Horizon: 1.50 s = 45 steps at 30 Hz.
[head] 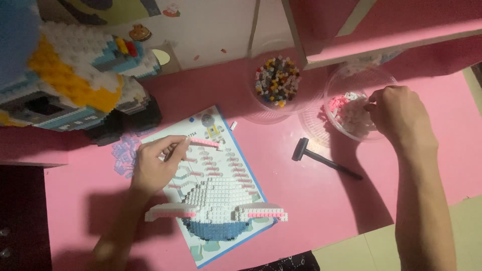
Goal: Assembling a toy head using micro building blocks and following a printed instruction manual.
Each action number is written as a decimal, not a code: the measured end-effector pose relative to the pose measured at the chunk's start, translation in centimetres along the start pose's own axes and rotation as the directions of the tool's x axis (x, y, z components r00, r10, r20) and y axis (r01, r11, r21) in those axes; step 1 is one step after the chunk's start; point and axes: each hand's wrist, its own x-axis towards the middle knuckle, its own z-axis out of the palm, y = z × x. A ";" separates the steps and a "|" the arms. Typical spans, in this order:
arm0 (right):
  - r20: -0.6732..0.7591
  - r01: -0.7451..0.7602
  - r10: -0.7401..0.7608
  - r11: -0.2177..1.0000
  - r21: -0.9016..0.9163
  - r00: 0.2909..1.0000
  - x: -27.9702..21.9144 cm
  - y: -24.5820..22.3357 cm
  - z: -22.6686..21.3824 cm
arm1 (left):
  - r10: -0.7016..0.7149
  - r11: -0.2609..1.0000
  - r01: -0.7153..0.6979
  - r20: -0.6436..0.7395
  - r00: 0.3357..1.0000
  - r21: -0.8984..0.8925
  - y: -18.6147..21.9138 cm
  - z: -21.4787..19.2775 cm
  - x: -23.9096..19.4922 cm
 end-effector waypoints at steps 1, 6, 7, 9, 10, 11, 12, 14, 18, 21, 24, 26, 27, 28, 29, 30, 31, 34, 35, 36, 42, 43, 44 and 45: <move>-0.025 0.037 -0.036 0.999 0.015 0.999 0.1 -0.3 0.0 | 0.020 1.000 -0.020 -0.007 1.000 -0.023 -0.1 -0.1 0.0; 0.031 -0.047 0.042 0.975 0.217 0.999 -1.3 -1.7 -3.7 | 0.019 0.999 -0.019 -0.002 1.000 -0.046 0.2 -0.1 0.1; 0.041 -0.080 0.071 0.949 0.304 0.997 -1.6 -1.8 -4.4 | 0.018 0.998 -0.018 -0.003 1.000 -0.054 0.3 -0.1 0.1; -0.076 0.057 -0.030 0.920 0.388 0.997 -2.0 -1.3 -5.1 | 0.022 0.999 -0.022 -0.001 1.000 -0.047 0.2 -0.2 0.1; -0.205 0.200 -0.118 0.869 0.452 0.972 -2.2 -1.1 -5.5 | 0.026 0.999 -0.026 -0.001 1.000 -0.039 0.2 -0.2 0.1; -0.204 0.199 -0.116 0.869 0.452 0.972 -2.5 -0.9 -5.7 | 0.027 0.999 -0.027 0.001 1.000 -0.039 0.2 -0.2 0.1; -0.172 0.161 -0.059 0.719 0.676 0.983 -2.8 -0.6 -5.9 | 0.023 0.999 -0.023 -0.001 1.000 -0.040 0.1 -0.2 0.1; -0.118 0.108 -0.012 0.513 0.851 0.993 -3.3 0.6 -5.5 | 0.017 0.999 -0.017 0.001 1.000 -0.045 0.1 -0.1 0.1; -0.225 0.229 -0.045 0.229 0.946 0.973 -3.6 2.9 -4.6 | 0.090 0.996 -0.090 -0.020 0.996 -0.014 -0.2 0.1 0.1; -0.150 0.205 -0.141 0.596 0.777 0.979 -3.3 3.6 -4.9 | 0.090 0.996 -0.090 -0.015 0.996 0.000 0.1 0.0 0.2; 0.010 0.243 -0.278 0.858 0.453 0.961 -2.5 3.0 -5.1 | 0.082 0.997 -0.082 -0.006 0.997 -0.009 0.0 0.1 0.2; 0.108 0.251 -0.297 0.915 0.317 0.949 -2.3 1.9 -5.7 | 0.098 0.995 -0.098 -0.008 0.995 -0.011 0.0 0.0 0.1; 0.223 0.179 -0.211 0.972 0.153 0.952 -2.3 1.3 -6.3 | 0.096 0.995 -0.096 -0.002 0.995 -0.020 0.1 0.0 0.2; 0.313 0.113 -0.101 0.993 -0.020 0.944 -2.3 0.7 -6.9 | 0.093 0.995 -0.093 0.005 0.996 -0.028 0.3 -0.1 0.2; 0.313 0.114 -0.102 0.993 -0.019 0.944 -2.1 0.3 -7.1 | 0.092 0.995 -0.092 0.004 0.996 -0.026 0.2 0.0 0.2; 0.397 0.096 -0.045 0.989 -0.110 0.917 -1.8 -0.2 -7.4 | 0.086 0.996 -0.086 -0.001 0.996 -0.032 0.2 0.0 0.2; 0.472 0.083 0.022 0.976 -0.202 0.881 -1.5 -0.5 -7.6 | 0.082 0.996 -0.082 -0.006 0.997 -0.039 0.1 0.1 0.2; 0.554 0.132 0.045 0.952 -0.275 0.831 -0.8 -1.5 -8.1 | 0.110 0.993 -0.110 -0.014 0.994 -0.031 0.6 -0.2 0.2; 0.553 0.135 0.041 0.952 -0.274 0.832 -0.5 -1.5 -7.7 | 0.108 0.994 -0.109 -0.017 0.994 -0.027 0.5 -0.1 0.2; 0.551 0.146 0.025 0.953 -0.265 0.834 -0.2 -1.5 -7.4 | 0.117 0.993 -0.117 -0.024 0.993 -0.009 0.4 -0.1 0.2; 0.446 0.115 -0.022 0.976 -0.183 0.895 -0.2 -0.9 -7.1 | 0.113 0.994 -0.112 -0.035 0.993 0.013 0.4 -0.3 0.2; 0.373 0.097 -0.045 0.988 -0.122 0.927 -0.4 -0.5 -7.2 | 0.105 0.994 -0.104 -0.037 0.994 0.020 0.4 -0.2 0.2; 0.373 0.100 -0.048 0.987 -0.122 0.927 -0.9 0.7 -6.2 | 0.102 0.995 -0.101 -0.039 0.994 0.020 0.4 -0.3 0.2; 0.142 0.164 -0.173 0.984 0.070 0.975 -1.5 1.8 -5.2 | 0.085 0.996 -0.085 -0.031 0.996 0.012 0.4 -0.3 0.1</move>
